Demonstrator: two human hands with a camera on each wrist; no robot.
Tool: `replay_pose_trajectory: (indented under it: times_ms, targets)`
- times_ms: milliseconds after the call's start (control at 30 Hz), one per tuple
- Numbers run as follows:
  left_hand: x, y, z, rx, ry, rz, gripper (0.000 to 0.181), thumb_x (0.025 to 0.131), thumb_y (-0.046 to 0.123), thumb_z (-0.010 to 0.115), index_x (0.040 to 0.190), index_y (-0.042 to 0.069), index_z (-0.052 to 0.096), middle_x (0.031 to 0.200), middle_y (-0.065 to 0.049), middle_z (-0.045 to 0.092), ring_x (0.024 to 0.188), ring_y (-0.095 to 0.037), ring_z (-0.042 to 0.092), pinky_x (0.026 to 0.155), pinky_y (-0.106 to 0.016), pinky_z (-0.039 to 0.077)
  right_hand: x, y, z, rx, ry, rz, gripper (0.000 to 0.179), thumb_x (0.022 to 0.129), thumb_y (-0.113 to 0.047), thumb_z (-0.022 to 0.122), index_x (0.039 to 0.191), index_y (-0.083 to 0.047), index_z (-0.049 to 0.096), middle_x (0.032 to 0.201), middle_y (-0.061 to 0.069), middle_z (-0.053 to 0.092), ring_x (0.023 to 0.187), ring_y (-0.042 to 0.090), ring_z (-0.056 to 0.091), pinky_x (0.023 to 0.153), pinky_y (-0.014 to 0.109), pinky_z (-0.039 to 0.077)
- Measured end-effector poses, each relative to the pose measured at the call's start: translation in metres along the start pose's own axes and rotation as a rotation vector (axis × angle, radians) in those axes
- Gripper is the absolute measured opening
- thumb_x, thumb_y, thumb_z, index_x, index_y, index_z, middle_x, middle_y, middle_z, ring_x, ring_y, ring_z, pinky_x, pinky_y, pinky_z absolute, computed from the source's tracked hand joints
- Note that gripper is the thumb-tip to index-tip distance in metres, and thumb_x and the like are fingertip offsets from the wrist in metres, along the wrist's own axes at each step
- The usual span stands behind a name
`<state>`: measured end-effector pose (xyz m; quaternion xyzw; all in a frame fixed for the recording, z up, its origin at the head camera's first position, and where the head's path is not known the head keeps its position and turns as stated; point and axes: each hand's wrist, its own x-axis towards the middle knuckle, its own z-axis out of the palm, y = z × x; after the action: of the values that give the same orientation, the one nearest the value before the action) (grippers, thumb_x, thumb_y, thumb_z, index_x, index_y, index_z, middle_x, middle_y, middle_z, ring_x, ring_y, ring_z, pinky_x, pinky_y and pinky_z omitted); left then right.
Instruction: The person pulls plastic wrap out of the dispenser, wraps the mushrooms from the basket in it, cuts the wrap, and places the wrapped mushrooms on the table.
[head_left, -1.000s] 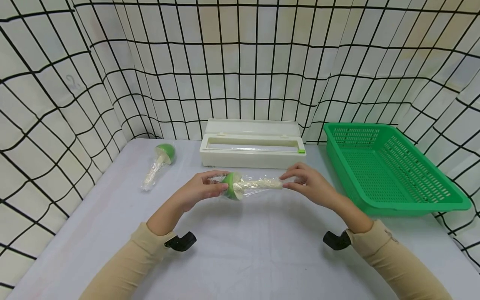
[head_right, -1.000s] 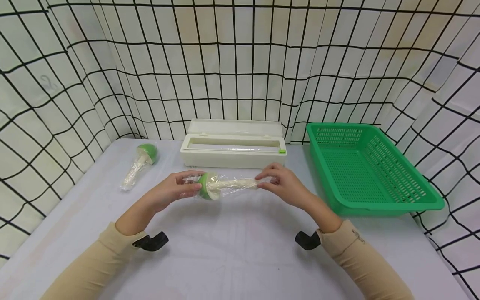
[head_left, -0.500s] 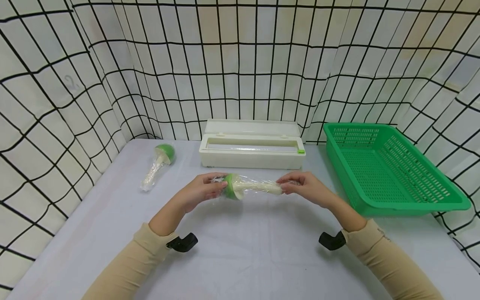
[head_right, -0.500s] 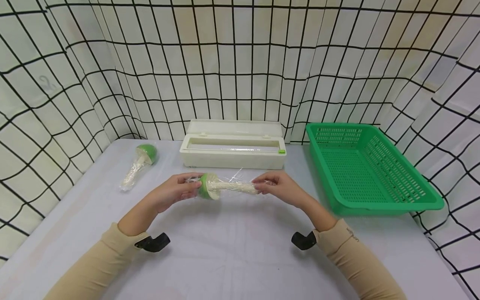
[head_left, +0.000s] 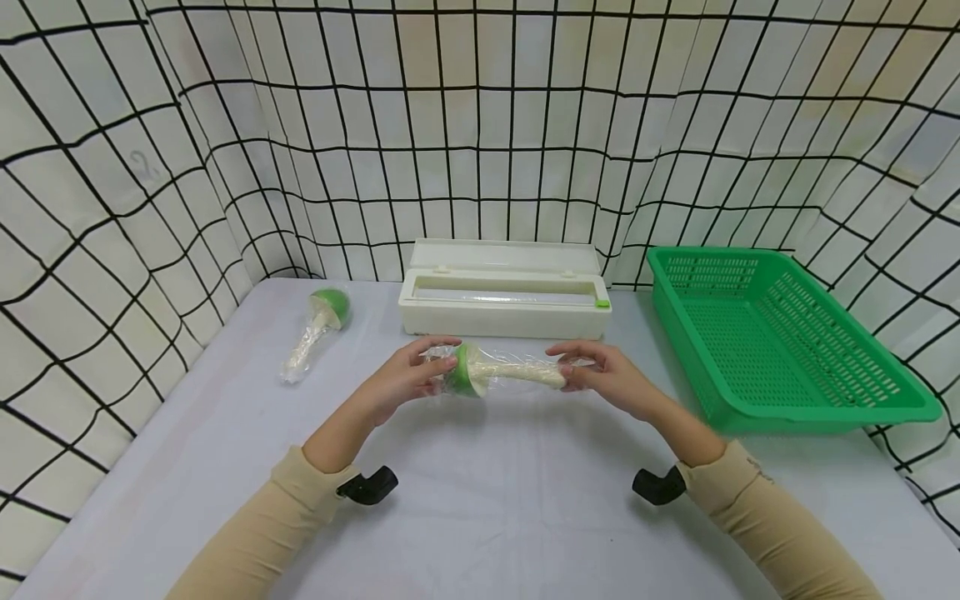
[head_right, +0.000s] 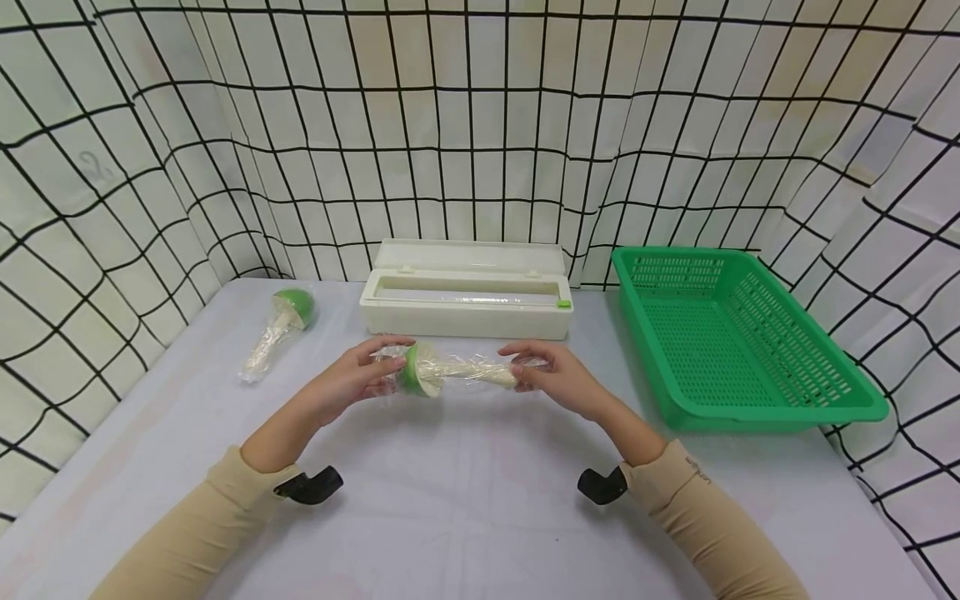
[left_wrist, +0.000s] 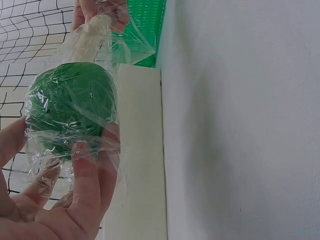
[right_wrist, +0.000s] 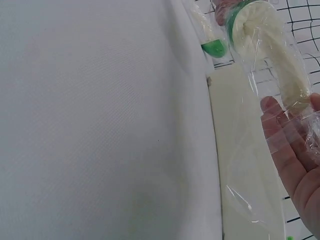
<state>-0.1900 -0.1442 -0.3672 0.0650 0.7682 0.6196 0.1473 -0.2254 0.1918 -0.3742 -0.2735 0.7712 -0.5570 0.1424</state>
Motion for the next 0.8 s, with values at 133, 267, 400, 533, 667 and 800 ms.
replay_pose_trajectory:
  times_ms: [133,267,400,533,667,800]
  targets:
    - [0.001,0.0,0.001,-0.01,-0.004,-0.002,0.049,0.109,0.022,0.05,0.155,0.007,0.04,0.136,-0.022,0.045,0.099,-0.022,0.057,0.089,-0.032,0.051,0.001,0.0,0.003,0.057,-0.008,0.002,0.041,0.105,-0.006,0.056,0.143,0.009,0.05,0.118,0.024,0.059,0.097,0.042,0.07,0.088,0.048,0.058]
    - [0.0,0.0,0.002,-0.054,0.021,-0.012,0.045,0.114,0.02,0.037,0.157,0.007,0.037,0.151,-0.024,0.035,0.113,-0.026,0.056,0.091,-0.029,0.053,0.002,0.001,0.004,0.081,-0.001,0.008,0.041,0.106,-0.006,0.054,0.144,0.009,0.048,0.116,0.022,0.056,0.093,0.031,0.071,0.086,0.037,0.059]
    - [0.001,0.0,0.004,-0.073,0.079,-0.012,0.043,0.113,0.012,0.038,0.155,0.007,0.04,0.116,-0.015,0.048,0.089,-0.015,0.054,0.083,-0.025,0.053,0.003,0.002,0.006,0.139,0.016,0.013,0.039,0.106,-0.004,0.052,0.142,0.013,0.047,0.113,0.02,0.054,0.091,0.024,0.07,0.087,0.034,0.059]
    - [0.002,-0.002,0.007,-0.074,0.128,0.003,0.044,0.11,0.004,0.042,0.154,0.008,0.041,0.097,-0.007,0.052,0.081,-0.009,0.056,0.081,-0.024,0.055,0.004,0.002,0.008,0.163,0.049,0.008,0.035,0.107,-0.003,0.049,0.137,0.015,0.05,0.115,0.019,0.054,0.093,0.026,0.069,0.087,0.033,0.058]
    - [0.002,-0.003,0.008,-0.068,0.165,0.03,0.044,0.108,-0.001,0.045,0.151,0.007,0.042,0.097,-0.008,0.059,0.081,-0.01,0.06,0.08,-0.024,0.055,0.006,0.003,0.01,0.162,0.069,0.002,0.031,0.107,-0.003,0.047,0.132,0.014,0.054,0.125,0.022,0.055,0.103,0.037,0.065,0.088,0.032,0.057]
    - [0.003,-0.004,0.01,-0.05,0.199,0.041,0.039,0.107,-0.003,0.045,0.144,0.006,0.049,0.098,-0.009,0.054,0.081,-0.012,0.056,0.079,-0.027,0.056,0.006,0.001,0.012,0.163,0.084,0.007,0.03,0.108,-0.003,0.045,0.131,0.013,0.055,0.132,0.023,0.054,0.102,0.037,0.065,0.088,0.03,0.057]
